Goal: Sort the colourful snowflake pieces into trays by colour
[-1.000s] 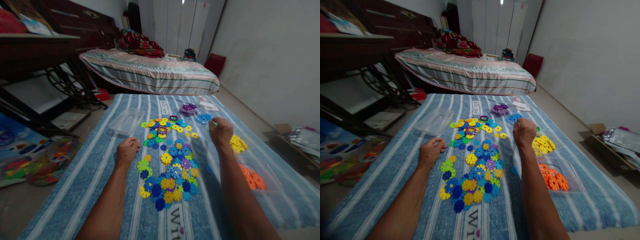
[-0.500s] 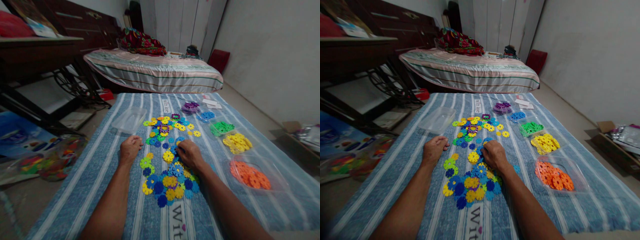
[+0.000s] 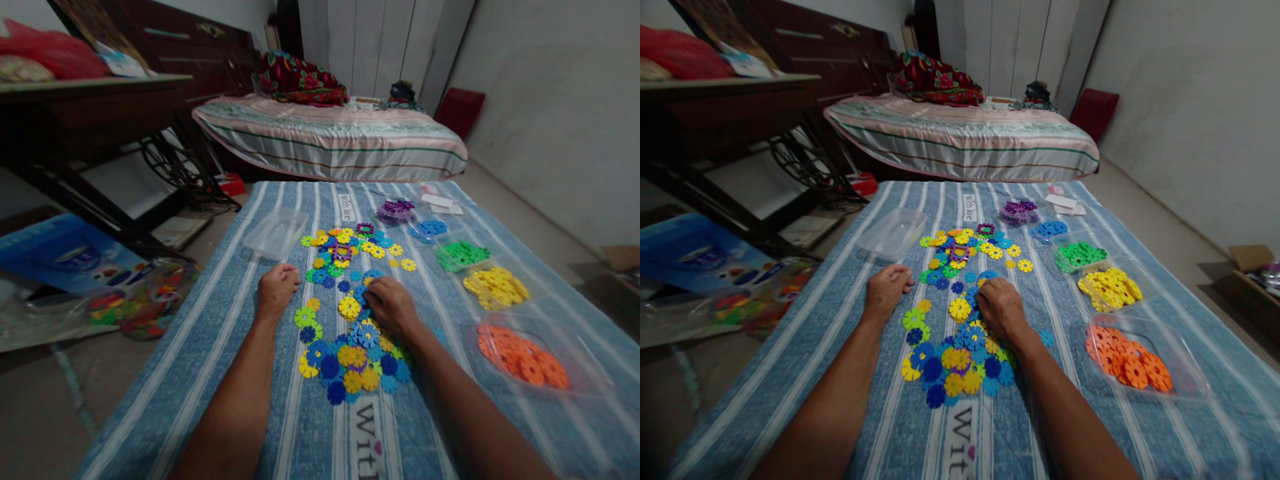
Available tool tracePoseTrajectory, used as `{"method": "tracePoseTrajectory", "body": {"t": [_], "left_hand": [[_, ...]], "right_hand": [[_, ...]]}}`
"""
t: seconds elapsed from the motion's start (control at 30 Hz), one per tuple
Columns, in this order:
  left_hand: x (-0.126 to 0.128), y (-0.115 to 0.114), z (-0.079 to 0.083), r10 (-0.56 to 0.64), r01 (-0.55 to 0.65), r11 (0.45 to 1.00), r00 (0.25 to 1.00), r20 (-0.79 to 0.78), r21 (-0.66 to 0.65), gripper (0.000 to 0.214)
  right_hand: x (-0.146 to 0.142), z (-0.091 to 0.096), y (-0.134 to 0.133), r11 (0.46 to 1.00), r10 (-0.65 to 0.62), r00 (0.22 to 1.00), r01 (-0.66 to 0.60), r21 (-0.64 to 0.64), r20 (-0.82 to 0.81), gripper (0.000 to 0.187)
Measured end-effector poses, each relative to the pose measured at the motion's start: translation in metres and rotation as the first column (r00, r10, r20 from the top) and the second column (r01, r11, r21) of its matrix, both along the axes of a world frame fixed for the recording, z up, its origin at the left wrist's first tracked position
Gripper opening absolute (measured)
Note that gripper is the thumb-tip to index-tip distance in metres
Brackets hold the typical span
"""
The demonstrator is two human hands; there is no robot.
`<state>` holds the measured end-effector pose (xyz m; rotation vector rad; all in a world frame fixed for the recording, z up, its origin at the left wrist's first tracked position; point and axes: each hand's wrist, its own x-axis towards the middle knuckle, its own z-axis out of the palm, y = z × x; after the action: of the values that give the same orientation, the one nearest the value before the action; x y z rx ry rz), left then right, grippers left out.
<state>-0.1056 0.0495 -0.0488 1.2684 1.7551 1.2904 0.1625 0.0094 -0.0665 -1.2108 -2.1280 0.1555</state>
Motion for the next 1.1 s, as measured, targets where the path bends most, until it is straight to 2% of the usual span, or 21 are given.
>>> {"method": "tracePoseTrajectory", "body": {"t": [0.4, 0.83, 1.1], "left_hand": [[0.003, -0.002, 0.006, -0.008, 0.008, 1.0, 1.0, -0.007, -0.019, 0.022], [0.002, -0.002, 0.002, -0.024, 0.024, 1.0, 0.999, -0.027, -0.007, 0.024], [-0.002, 0.001, -0.008, -0.044, 0.042, 0.999, 0.995, -0.091, -0.022, 0.023]], "right_hand": [[0.001, 0.006, -0.003, 0.999, 0.004, 0.999, -0.006, -0.045, -0.051, 0.017], [0.002, 0.004, -0.003, 0.999, 0.019, 0.998, -0.022, -0.05, -0.066, 0.017], [0.003, -0.002, -0.002, 0.998, 0.002, 0.998, -0.006, -0.067, -0.056, 0.016]]}}
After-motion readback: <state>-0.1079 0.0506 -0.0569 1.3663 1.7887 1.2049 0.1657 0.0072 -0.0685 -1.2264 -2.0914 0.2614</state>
